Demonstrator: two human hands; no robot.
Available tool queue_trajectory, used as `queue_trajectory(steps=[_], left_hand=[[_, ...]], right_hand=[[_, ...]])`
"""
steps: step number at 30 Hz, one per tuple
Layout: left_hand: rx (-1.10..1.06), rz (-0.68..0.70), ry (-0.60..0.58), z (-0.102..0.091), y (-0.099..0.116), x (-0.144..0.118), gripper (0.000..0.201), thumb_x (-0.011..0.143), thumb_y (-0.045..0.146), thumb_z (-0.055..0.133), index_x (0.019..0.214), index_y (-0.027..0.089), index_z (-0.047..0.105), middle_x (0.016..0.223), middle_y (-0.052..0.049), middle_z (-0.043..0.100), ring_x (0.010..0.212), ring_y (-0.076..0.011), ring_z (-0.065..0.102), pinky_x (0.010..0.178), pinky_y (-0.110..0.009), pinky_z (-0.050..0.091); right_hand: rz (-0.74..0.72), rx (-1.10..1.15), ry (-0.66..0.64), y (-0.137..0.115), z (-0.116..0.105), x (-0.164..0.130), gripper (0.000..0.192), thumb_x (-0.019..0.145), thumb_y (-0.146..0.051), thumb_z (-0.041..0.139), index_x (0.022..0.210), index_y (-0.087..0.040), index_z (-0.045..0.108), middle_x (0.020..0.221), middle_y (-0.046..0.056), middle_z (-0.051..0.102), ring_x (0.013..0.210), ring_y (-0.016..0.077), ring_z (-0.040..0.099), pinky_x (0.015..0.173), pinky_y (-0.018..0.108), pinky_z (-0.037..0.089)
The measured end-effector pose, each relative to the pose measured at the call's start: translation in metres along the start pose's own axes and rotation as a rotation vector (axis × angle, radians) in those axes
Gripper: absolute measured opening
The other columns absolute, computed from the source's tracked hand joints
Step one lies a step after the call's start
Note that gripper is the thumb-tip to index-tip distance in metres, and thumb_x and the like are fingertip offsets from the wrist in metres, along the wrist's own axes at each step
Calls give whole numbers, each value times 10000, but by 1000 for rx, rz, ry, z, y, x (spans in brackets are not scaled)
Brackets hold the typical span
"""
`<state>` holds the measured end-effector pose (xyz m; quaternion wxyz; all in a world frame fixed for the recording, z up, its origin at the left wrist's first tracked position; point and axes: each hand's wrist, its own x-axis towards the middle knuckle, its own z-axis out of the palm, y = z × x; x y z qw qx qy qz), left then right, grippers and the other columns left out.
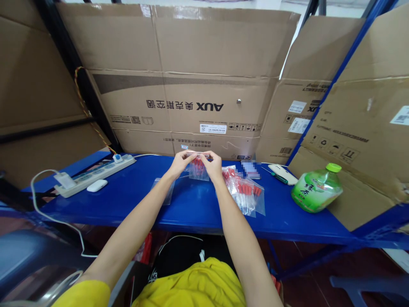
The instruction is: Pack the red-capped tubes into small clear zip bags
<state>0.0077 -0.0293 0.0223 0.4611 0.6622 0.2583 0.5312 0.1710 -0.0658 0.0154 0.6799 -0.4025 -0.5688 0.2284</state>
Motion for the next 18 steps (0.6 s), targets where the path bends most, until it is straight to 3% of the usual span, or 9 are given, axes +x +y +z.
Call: queue_trajectory(steps=[13,18], left_hand=[[13,13,0,5,5,-2,447,749,562,825,903,145,770,893,-73,762,797,-189,659,795,-309,514],[19,16,-5,4,3,-2,437,770,554,815,922,147,775,901,-71,767,793,-185,662,785,-302,514]], right_hand=[[-40,-90,-46,1,0,-1,338,809,-542,734,841,-207,765,839,42,763,810,226,682,802,335,525],[-10,-19,-45,0,1,-2,346,792,-542,753,851,-201,770,863,48,771,823,227,689,806,338,533]])
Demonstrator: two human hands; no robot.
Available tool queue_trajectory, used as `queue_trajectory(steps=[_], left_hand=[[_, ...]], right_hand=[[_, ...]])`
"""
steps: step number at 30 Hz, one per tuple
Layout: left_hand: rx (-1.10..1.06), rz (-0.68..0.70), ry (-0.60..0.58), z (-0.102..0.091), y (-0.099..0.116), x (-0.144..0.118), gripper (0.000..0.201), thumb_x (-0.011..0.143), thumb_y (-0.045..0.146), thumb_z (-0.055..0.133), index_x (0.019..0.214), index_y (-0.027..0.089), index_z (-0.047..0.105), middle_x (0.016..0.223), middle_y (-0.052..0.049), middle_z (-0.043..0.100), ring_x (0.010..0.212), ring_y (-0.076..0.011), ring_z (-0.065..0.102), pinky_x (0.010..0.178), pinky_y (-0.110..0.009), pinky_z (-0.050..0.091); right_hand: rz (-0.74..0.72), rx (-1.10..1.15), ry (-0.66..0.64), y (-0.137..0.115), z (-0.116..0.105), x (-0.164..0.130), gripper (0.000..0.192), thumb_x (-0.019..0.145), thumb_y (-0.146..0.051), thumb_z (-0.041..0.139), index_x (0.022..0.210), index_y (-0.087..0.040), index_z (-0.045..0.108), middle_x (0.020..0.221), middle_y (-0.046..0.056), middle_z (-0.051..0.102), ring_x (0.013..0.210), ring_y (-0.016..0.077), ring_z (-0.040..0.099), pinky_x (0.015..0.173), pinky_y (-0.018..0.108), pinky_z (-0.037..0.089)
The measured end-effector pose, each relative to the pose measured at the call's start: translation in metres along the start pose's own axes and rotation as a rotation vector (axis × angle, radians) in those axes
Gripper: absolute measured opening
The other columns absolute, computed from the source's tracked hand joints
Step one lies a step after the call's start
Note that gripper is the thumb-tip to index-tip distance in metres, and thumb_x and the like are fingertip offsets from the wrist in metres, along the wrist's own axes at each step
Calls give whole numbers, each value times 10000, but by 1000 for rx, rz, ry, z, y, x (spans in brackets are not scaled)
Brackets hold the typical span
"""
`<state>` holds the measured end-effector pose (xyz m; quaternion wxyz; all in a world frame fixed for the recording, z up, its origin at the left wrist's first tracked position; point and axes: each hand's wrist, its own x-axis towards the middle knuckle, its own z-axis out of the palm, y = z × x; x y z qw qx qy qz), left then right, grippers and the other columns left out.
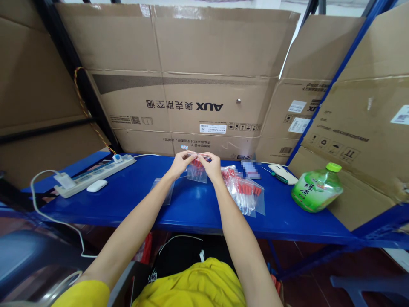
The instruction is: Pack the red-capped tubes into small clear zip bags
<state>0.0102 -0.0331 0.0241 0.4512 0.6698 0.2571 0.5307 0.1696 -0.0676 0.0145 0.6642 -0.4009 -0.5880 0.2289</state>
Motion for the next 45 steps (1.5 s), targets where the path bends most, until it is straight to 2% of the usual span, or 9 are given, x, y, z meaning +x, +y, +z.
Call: queue_trajectory(steps=[8,11,15,18,22,27,33,41,45], left_hand=[[20,8,-10,-2,-2,0,442,775,558,809,932,147,775,920,-78,766,825,-197,668,805,-308,515],[5,-13,20,-4,-4,2,464,760,575,815,935,148,770,908,-70,758,812,-192,660,773,-304,516],[-29,-52,97,-7,-6,4,471,745,578,825,945,157,764,885,-63,745,801,-194,653,691,-287,525],[-50,-66,101,-9,-7,4,464,741,560,835,954,154,767,881,-65,737,804,-185,648,670,-275,542],[-102,-104,120,-12,-6,5,473,720,561,849,955,158,766,916,-69,727,885,-202,662,692,-287,588],[-150,-131,151,-15,-7,6,464,688,556,873,907,164,757,916,-71,720,960,-229,667,738,-339,629],[-83,-120,166,-15,-11,7,495,680,595,867,884,154,773,845,-60,710,873,-203,661,734,-334,621],[80,-47,201,-18,-15,11,515,696,645,823,763,140,743,728,-37,683,729,-163,627,696,-288,549],[110,-47,112,-13,-11,9,526,726,666,787,789,145,748,764,-49,714,720,-167,625,685,-282,525]], right_hand=[[16,7,0,0,1,0,363,772,-553,777,852,-199,785,863,58,782,837,240,703,814,353,545],[33,22,3,2,0,2,381,766,-561,775,869,-195,792,886,63,788,853,243,707,812,351,548],[69,41,26,6,-1,3,389,785,-579,744,821,-193,778,840,52,770,781,228,686,730,333,543],[57,68,23,7,-2,3,379,794,-569,742,818,-192,778,843,45,766,776,222,681,722,326,541],[59,58,19,7,-3,2,433,817,-611,702,862,-190,791,896,47,775,820,231,687,702,316,543],[99,78,61,9,-4,2,455,800,-621,713,885,-183,805,849,39,761,750,218,655,609,303,531],[108,100,129,9,-5,2,436,797,-586,716,846,-159,790,766,31,714,676,188,608,561,290,532],[154,-31,120,-1,-8,2,498,792,-603,664,890,-134,799,777,33,714,679,184,599,552,281,541],[201,-64,79,-16,-24,-2,469,783,-571,678,908,-138,805,804,47,729,681,197,606,562,305,548]])
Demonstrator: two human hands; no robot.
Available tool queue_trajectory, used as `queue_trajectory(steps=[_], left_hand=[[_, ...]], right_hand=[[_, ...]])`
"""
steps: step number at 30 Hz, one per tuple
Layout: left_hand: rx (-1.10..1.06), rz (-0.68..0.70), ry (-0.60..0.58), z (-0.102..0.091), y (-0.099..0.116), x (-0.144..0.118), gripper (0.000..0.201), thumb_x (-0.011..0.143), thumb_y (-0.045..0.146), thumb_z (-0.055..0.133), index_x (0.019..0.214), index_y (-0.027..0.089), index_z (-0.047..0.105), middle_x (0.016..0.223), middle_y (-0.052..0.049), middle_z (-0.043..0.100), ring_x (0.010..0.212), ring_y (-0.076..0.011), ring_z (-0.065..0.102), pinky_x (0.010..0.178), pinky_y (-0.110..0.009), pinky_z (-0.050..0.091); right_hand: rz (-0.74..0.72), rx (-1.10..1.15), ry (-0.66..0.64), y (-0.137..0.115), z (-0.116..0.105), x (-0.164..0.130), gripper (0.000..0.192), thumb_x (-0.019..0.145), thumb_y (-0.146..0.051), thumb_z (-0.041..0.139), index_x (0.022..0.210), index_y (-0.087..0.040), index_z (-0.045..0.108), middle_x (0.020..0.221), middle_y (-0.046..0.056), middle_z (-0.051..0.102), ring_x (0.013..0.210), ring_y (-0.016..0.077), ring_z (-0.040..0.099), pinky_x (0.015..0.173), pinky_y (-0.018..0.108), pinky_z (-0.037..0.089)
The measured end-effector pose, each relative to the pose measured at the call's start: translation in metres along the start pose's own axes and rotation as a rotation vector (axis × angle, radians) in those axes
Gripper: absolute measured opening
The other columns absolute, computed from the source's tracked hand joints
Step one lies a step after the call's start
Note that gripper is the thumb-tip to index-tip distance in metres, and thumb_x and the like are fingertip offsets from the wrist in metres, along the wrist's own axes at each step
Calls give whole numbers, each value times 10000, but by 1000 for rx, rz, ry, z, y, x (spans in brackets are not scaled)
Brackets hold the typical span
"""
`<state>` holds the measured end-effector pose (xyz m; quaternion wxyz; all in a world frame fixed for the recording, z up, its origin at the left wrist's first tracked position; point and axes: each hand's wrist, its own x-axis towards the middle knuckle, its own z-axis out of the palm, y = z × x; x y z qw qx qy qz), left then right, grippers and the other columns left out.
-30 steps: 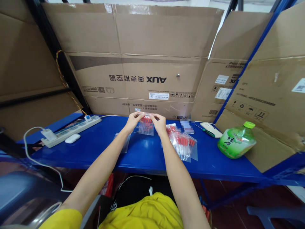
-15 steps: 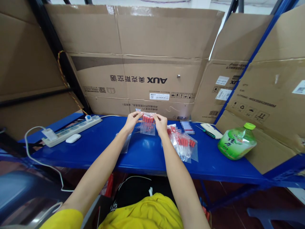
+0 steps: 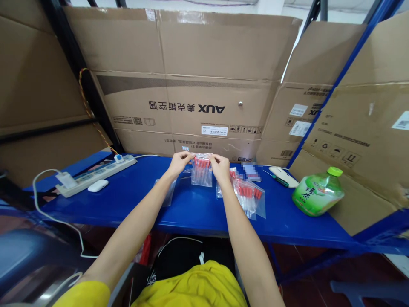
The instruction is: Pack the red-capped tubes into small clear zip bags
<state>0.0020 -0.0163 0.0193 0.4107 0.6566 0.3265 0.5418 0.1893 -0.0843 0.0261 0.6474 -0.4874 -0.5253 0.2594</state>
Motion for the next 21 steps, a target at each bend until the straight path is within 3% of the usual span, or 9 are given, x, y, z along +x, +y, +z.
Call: queue_trajectory(steps=[4,8,11,14,21], left_hand=[[189,83,-149,4,7,-8,562,904,674,588,798,155,774,795,-61,755,750,-187,663,736,-291,512],[560,214,-144,4,11,-15,602,1011,602,430,773,187,796,804,-51,781,770,-200,689,757,-288,465],[655,228,-69,1,12,-15,622,1033,572,381,761,197,796,773,-46,777,745,-195,692,734,-282,449],[645,214,51,-3,13,-14,629,1040,557,367,736,197,783,728,-42,761,713,-185,689,725,-273,444],[700,113,329,-14,21,-14,619,1042,528,353,713,206,766,681,-51,737,702,-197,684,672,-280,413]], right_hand=[[-71,-166,-28,-17,-37,-16,404,804,-523,675,830,-142,805,791,61,753,726,209,632,665,302,509],[-18,-343,-29,-25,-79,-38,447,835,-560,652,824,-144,814,757,71,762,684,214,642,645,298,453],[20,-548,-23,-20,-101,-51,441,818,-590,683,785,-171,816,678,65,743,658,227,654,644,304,442],[20,-724,-1,-11,-115,-59,359,817,-556,702,806,-218,823,723,59,760,678,229,666,640,301,432],[55,-1019,80,-1,-120,-69,202,850,-457,724,875,-274,805,927,50,755,833,226,679,633,288,393]])
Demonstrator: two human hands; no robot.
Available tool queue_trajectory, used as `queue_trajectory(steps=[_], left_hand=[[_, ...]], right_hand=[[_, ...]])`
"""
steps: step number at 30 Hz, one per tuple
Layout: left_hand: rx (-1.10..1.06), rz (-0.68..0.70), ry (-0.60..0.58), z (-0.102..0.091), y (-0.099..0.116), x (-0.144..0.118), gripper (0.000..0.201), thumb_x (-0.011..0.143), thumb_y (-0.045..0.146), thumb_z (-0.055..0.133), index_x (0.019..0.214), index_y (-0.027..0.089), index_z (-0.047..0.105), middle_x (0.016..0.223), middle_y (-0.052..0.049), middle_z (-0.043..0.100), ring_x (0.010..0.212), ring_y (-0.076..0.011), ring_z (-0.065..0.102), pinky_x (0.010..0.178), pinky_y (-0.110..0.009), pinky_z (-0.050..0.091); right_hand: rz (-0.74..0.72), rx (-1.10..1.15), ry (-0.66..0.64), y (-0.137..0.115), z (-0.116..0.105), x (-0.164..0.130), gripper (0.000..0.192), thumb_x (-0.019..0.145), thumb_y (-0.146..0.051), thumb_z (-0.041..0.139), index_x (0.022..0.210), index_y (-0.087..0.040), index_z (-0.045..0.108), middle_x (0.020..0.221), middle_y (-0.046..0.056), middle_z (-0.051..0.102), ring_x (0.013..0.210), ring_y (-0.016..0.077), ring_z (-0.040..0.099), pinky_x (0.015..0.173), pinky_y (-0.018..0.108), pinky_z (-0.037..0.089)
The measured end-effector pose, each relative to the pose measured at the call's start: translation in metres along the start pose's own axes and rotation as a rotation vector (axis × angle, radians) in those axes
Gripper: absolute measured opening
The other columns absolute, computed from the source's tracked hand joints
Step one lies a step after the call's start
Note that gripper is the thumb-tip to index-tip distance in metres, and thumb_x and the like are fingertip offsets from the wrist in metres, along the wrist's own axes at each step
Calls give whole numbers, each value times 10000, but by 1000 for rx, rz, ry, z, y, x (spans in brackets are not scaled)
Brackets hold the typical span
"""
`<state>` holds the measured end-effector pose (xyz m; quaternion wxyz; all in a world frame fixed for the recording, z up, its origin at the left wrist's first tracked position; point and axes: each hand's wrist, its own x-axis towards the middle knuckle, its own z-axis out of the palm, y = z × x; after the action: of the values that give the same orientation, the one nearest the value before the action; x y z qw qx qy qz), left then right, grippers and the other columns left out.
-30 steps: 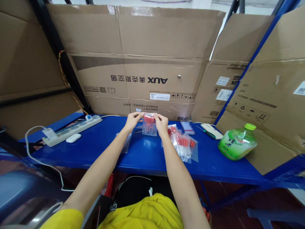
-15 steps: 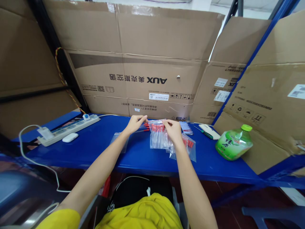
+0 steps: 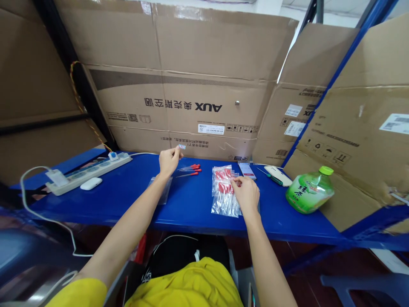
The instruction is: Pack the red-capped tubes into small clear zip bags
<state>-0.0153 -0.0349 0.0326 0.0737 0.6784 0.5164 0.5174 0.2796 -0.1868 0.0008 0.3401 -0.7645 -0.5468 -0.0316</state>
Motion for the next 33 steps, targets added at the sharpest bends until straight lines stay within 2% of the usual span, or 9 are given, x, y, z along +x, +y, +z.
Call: queue_trajectory(steps=[5,9,12,16,19,23,26,30,33], left_hand=[[73,-113,123,-8,-4,3,633,1051,513,313,719,209,759,702,-68,741,745,-221,690,697,-295,408],[128,-213,206,-12,-12,7,625,1051,481,286,743,215,762,738,-93,748,792,-249,692,738,-314,416],[151,-275,227,-14,-18,9,632,1051,468,265,754,220,765,778,-108,757,826,-259,693,766,-323,422],[150,-325,228,-16,-24,9,616,1045,462,280,759,223,770,810,-113,768,850,-267,693,773,-327,421],[130,-328,228,-19,-24,10,596,1041,461,303,764,224,774,819,-111,774,858,-272,697,772,-329,422],[137,-312,226,-21,-20,12,586,1040,459,316,770,216,776,823,-115,778,872,-276,698,779,-330,429],[155,-324,197,-23,-19,14,562,1032,446,338,769,213,776,827,-126,776,898,-288,699,790,-337,435],[166,-355,175,-26,-21,16,545,1018,449,352,782,217,784,832,-137,774,903,-305,701,800,-352,445],[174,-367,187,-27,-24,17,541,1010,452,359,777,215,785,843,-146,776,898,-306,702,800,-355,444]], right_hand=[[-21,-81,38,-19,-8,-9,223,918,-396,666,1076,-271,762,972,54,744,906,241,678,676,300,393],[-113,-98,41,-45,-5,-11,247,954,-308,596,1156,-239,721,1038,75,745,948,243,670,732,305,410],[-214,-63,-19,-68,7,-14,226,973,-296,565,1124,-231,720,1071,78,744,978,237,667,775,305,426],[-335,-20,-169,-90,22,-30,209,974,-310,593,1129,-233,711,989,56,743,926,230,678,763,309,441],[-400,-16,-218,-89,22,-50,187,982,-324,592,1104,-244,709,1003,57,739,936,239,680,763,320,457],[-480,-32,-205,-71,10,-77,214,1000,-309,542,1134,-251,697,1100,70,732,1035,260,660,856,360,487],[-548,-128,-235,-57,3,-93,259,995,-277,532,1193,-249,698,1165,91,718,1110,298,621,912,409,488],[-601,-223,-243,-49,7,-99,357,987,-167,481,1264,-232,695,1221,113,693,1152,314,579,946,442,482],[-577,-259,-188,-49,17,-94,388,975,-111,463,1266,-205,701,1256,127,683,1179,326,558,961,460,472]])
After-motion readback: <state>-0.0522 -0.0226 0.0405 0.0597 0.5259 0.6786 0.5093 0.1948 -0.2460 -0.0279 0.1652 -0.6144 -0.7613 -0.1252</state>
